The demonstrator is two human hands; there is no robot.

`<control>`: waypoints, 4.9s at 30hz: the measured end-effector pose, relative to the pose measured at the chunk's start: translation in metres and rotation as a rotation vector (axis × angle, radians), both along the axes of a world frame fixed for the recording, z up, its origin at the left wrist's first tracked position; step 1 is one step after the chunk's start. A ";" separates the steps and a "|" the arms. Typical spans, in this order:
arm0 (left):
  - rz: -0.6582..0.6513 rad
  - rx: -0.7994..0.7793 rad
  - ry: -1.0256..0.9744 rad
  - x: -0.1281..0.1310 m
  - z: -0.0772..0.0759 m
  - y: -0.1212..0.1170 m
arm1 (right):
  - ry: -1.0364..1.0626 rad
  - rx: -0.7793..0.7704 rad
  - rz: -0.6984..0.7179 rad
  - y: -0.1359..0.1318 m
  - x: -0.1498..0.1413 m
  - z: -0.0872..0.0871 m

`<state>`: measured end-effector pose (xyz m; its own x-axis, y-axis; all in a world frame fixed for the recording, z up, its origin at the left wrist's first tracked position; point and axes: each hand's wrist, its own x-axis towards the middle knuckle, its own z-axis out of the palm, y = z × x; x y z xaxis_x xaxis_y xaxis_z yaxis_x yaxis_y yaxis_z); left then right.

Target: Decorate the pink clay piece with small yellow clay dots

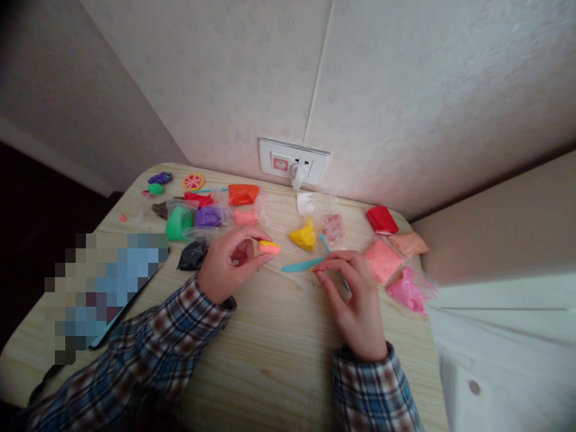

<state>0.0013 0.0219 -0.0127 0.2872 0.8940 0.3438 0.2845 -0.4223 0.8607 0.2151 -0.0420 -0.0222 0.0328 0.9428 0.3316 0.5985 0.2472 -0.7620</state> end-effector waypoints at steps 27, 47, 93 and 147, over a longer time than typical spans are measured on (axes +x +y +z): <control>-0.066 0.179 0.604 -0.025 0.002 0.010 | -0.336 0.057 0.111 0.007 -0.039 -0.014; -0.054 -0.183 0.079 -0.020 0.001 0.010 | -0.292 0.108 0.019 0.008 -0.043 -0.009; -0.317 -0.954 -0.520 -0.018 0.000 0.010 | 0.131 0.169 0.087 0.020 -0.059 0.000; -0.306 0.063 0.340 -0.013 -0.010 0.000 | 0.657 -0.049 0.152 0.022 -0.049 -0.002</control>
<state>-0.0119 0.0214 -0.0225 0.6407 0.7309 0.2351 0.4002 -0.5793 0.7101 0.1665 -0.0197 -0.0237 0.0790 0.9664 0.2447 -0.0313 0.2477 -0.9683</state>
